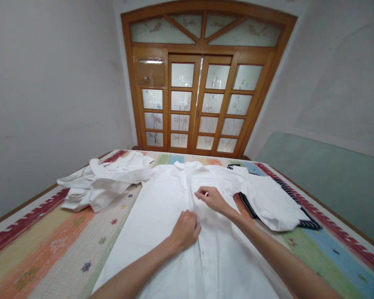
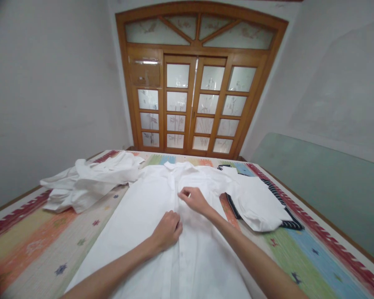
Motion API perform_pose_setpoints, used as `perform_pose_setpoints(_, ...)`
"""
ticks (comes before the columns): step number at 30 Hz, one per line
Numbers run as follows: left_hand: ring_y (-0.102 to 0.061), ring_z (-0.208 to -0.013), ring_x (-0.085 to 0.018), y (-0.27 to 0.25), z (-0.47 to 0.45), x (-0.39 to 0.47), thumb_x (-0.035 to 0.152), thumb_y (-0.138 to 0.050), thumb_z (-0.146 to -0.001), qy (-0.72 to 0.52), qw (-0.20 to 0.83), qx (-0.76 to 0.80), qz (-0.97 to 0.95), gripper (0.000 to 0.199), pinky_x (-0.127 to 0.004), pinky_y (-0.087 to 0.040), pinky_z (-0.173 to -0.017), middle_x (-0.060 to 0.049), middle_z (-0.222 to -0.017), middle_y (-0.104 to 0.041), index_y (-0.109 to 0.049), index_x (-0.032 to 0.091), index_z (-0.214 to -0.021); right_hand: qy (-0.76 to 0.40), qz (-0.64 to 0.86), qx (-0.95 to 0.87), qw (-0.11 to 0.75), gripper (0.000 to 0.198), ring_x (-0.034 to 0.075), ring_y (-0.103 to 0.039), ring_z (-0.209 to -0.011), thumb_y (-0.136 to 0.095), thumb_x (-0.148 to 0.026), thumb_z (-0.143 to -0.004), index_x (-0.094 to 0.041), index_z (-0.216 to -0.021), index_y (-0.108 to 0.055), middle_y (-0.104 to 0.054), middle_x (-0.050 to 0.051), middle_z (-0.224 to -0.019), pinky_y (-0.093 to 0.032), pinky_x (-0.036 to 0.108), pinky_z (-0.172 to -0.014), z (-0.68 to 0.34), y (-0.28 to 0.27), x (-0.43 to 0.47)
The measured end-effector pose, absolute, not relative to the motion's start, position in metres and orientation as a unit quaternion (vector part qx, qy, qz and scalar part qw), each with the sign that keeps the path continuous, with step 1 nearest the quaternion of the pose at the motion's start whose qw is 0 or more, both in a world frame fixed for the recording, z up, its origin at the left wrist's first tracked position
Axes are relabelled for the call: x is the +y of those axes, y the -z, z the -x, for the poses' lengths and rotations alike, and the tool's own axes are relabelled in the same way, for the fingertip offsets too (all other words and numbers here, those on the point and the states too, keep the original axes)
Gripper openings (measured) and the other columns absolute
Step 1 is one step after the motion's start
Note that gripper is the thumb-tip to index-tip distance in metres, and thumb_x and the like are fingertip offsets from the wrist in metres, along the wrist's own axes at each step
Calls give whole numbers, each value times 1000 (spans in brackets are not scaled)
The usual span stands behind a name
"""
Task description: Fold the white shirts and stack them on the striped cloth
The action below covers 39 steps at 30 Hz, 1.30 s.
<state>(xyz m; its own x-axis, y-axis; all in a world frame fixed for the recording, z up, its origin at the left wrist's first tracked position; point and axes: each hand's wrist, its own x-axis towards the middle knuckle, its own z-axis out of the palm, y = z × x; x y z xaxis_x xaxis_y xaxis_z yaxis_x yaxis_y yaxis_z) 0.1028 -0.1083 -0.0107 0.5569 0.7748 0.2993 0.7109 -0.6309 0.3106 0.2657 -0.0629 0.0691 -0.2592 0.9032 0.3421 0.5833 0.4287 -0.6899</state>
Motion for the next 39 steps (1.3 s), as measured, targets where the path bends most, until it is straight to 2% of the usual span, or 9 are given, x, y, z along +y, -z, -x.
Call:
perform_pose_setpoints(4, -55, -88, -22, 9, -105, -116, 17, -46, -88, -211, 51, 413, -884, 12, -37, -43, -85, -7, -84, -62, -55, 18, -79, -102, 578, -698, 411, 15, 18, -62, -77, -53, -26, -82, -18, -77, -64, -68, 6, -82, -48, 32, -78, -268, -41, 16)
perform_pose_setpoints(9, -57, -87, -21, 10, -104, -124, 18, -47, -88, -211, 40, 408, -887, 13, -37, -45, -85, -6, -83, -63, -56, 18, -78, -91, 609, -692, 377, 33, 21, -63, -104, -39, -17, -86, -14, -103, -67, -70, 12, -108, -47, 35, -94, -264, -4, 65)
perform_pose_setpoints(14, -60, -86, -21, 7, -103, -128, 20, -48, -87, -186, 44, 405, -894, 15, -36, -45, -84, -8, -83, -66, -61, 16, -78, -29, 616, -740, 270, 47, 22, -51, -128, -34, -13, -90, -10, -130, -57, -59, 16, -134, -35, 36, -109, -260, 15, 75)
perform_pose_setpoints(17, -62, -76, -22, -5, -104, -115, 29, -52, -86, -131, 83, 406, -901, 22, -34, -47, -74, -8, -74, -66, -62, 16, -71, 26, 631, -756, 172, 45, 25, -46, -132, -34, -18, -95, -6, -133, -55, -56, 20, -136, -32, 39, -110, -258, 19, 71)
perform_pose_setpoints(20, -63, -71, -23, -23, -105, -80, 38, -52, -86, -106, 102, 447, -882, 29, -33, -47, -68, -8, -70, -66, -63, 17, -70, 55, 647, -749, 129, 45, 28, -43, -134, -33, -22, -98, -9, -136, -52, -54, 19, -139, -31, 42, -109, -255, 18, 65)
perform_pose_setpoints(25, -61, -100, -23, -51, -107, 13, 27, -47, -91, -207, 16, 508, -836, 20, -34, -46, -88, -11, -99, -68, -63, 16, -94, 60, 672, -728, 121, 48, 28, -36, -139, -32, -26, -99, -10, -140, -48, -46, 18, -147, -28, 42, -111, -249, 13, 58)
perform_pose_setpoints(29, -55, -116, -23, -58, -109, 74, 25, -46, -93, -139, -3, 553, -821, 30, -33, -41, -99, -13, -119, -64, -58, 13, -116, 52, 684, -716, 130, 51, 29, -35, -140, -31, -28, -98, -4, -141, -45, -41, 20, -150, -27, 42, -111, -248, 14, 59)
perform_pose_setpoints(33, -60, -109, -26, -51, -116, 105, 27, -53, -88, -79, 8, 584, -808, 27, -34, -45, -92, -16, -111, -68, -66, 12, -106, 46, 682, -716, 140, 51, 28, -33, -140, -32, -27, -97, -6, -141, -46, -42, 18, -149, -25, 43, -112, -248, 15, 61)
perform_pose_setpoints(39, -55, -118, -30, -38, -132, 129, 28, -53, -88, -89, -4, 601, -794, 31, -41, -39, -100, -22, -117, -65, -67, 9, -109, 33, 684, -715, 145, 49, 28, -32, -141, -31, -28, -98, -8, -140, -48, -43, 16, -149, -22, 43, -113, -248, 15, 61)
